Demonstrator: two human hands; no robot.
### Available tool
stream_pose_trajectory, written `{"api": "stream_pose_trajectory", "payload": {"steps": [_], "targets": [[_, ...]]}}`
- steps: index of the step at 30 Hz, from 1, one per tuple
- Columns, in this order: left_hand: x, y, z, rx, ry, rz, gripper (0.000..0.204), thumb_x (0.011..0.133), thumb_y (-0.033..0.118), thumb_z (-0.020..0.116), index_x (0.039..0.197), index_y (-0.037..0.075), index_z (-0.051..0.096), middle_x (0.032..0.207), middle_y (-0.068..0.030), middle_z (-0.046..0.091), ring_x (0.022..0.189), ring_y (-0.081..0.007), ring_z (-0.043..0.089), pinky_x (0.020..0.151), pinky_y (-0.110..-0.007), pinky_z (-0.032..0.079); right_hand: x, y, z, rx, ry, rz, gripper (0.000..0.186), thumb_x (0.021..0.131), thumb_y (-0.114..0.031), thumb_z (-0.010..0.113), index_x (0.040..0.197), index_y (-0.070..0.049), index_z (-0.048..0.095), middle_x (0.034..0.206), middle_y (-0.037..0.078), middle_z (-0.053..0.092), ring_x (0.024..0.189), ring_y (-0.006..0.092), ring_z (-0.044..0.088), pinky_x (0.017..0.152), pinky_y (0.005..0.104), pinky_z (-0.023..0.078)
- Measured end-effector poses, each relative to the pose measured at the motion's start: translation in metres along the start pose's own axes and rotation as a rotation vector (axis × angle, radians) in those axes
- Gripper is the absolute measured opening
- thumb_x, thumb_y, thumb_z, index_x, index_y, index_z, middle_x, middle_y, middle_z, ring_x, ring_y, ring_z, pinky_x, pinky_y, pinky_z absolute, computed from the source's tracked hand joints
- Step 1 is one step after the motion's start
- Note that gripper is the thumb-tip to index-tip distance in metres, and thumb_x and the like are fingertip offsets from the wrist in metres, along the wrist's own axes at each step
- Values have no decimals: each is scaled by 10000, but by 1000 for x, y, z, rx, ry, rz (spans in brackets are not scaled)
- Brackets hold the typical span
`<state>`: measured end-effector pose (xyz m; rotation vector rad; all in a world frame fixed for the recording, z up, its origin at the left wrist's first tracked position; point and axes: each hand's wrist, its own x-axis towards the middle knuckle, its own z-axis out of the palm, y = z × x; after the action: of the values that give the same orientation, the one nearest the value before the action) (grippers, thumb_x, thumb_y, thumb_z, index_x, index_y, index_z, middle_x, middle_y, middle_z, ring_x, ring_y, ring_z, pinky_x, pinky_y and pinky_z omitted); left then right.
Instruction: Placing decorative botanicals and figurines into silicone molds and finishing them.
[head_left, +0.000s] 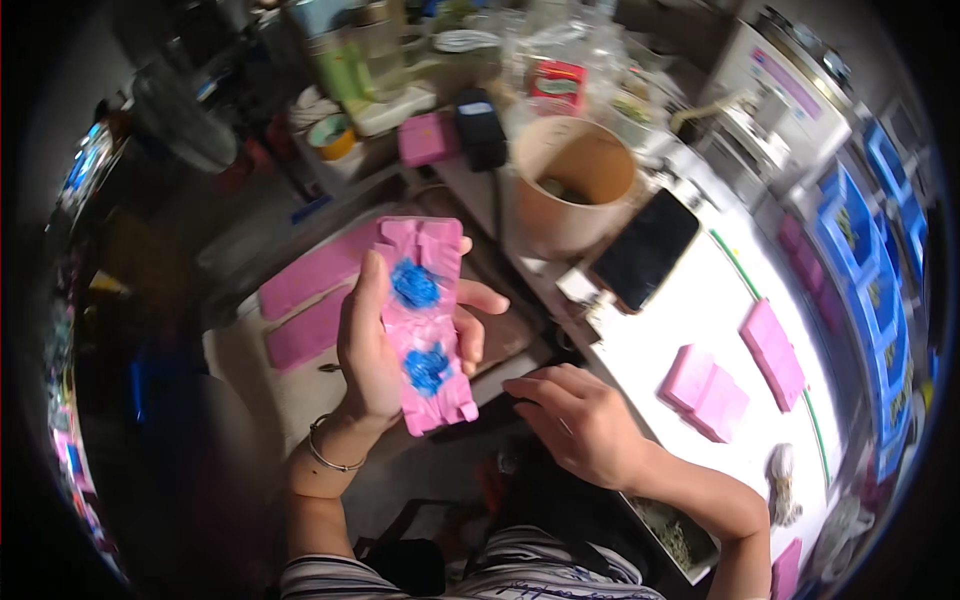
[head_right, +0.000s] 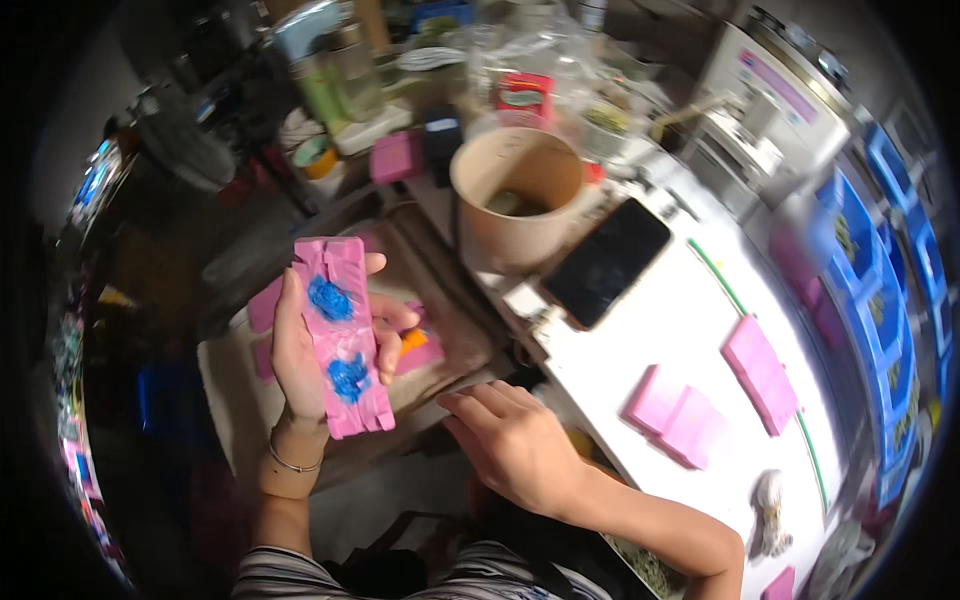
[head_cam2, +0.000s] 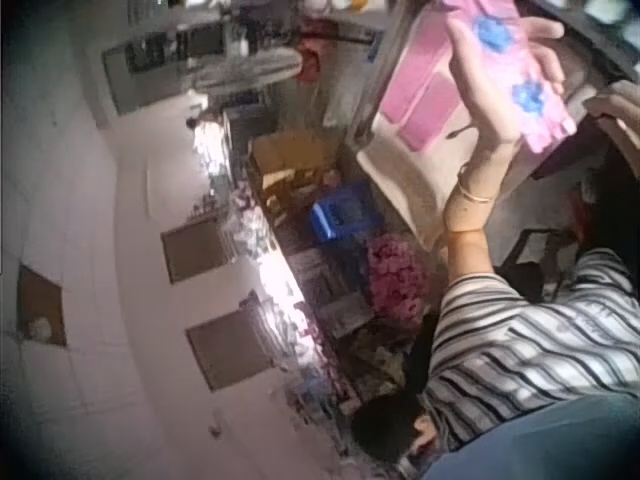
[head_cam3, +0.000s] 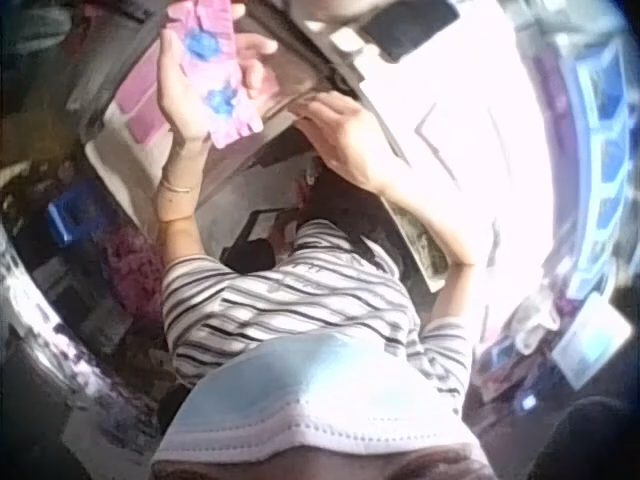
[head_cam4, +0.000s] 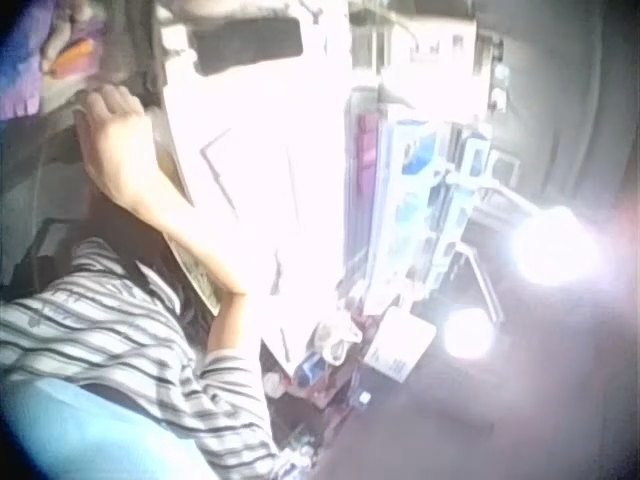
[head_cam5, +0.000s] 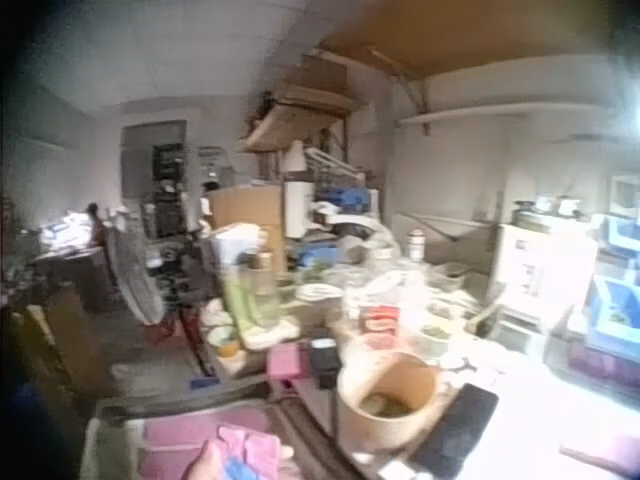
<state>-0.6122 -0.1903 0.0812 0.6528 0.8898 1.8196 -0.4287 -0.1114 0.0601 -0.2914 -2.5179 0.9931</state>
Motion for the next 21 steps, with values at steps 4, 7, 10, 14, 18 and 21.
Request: {"api": "stream_pose_trajectory", "payload": {"steps": [4,7,10,14,18,21], "targets": [[2,-34,62,5,-113,-88,690,923,571,162,1200,3,441,915,-236,608,520,-189,538,459,-283,436,-59,-14,-47,-52,152,108,238,747,10,638,980,-2,589,773,107,582,671,262,572,598,344,463],[4,-56,94,85,-136,-120,705,916,583,164,1234,12,428,900,-241,610,483,-192,528,429,-269,423,-99,-17,-66,-74,212,327,258,773,89,576,1005,-18,608,867,115,635,764,265,636,648,322,506],[3,-75,110,211,-122,-30,721,921,579,158,1217,-19,430,903,-243,610,516,-191,541,483,-256,441,-132,-11,-71,-92,264,419,268,769,92,571,1008,-24,609,840,120,637,772,259,640,662,314,507],[4,-83,87,246,-35,-49,679,931,555,189,1179,-25,441,891,-231,609,526,-175,549,457,-255,443,-168,-7,-30,-137,152,426,311,768,39,544,1073,-11,563,828,125,605,737,309,607,642,363,507],[-3,-99,52,289,88,-7,645,930,546,205,1132,-11,460,889,-223,611,530,-182,560,438,-253,447,-163,38,26,-400,35,563,308,756,-20,527,1059,25,494,802,159,576,726,349,597,643,412,502],[-8,-100,17,217,150,29,630,918,548,228,1124,3,468,892,-213,614,528,-188,563,438,-246,446,-156,55,36,-421,-82,687,181,747,-108,592,883,-3,537,793,193,569,682,374,586,598,463,474]]}}
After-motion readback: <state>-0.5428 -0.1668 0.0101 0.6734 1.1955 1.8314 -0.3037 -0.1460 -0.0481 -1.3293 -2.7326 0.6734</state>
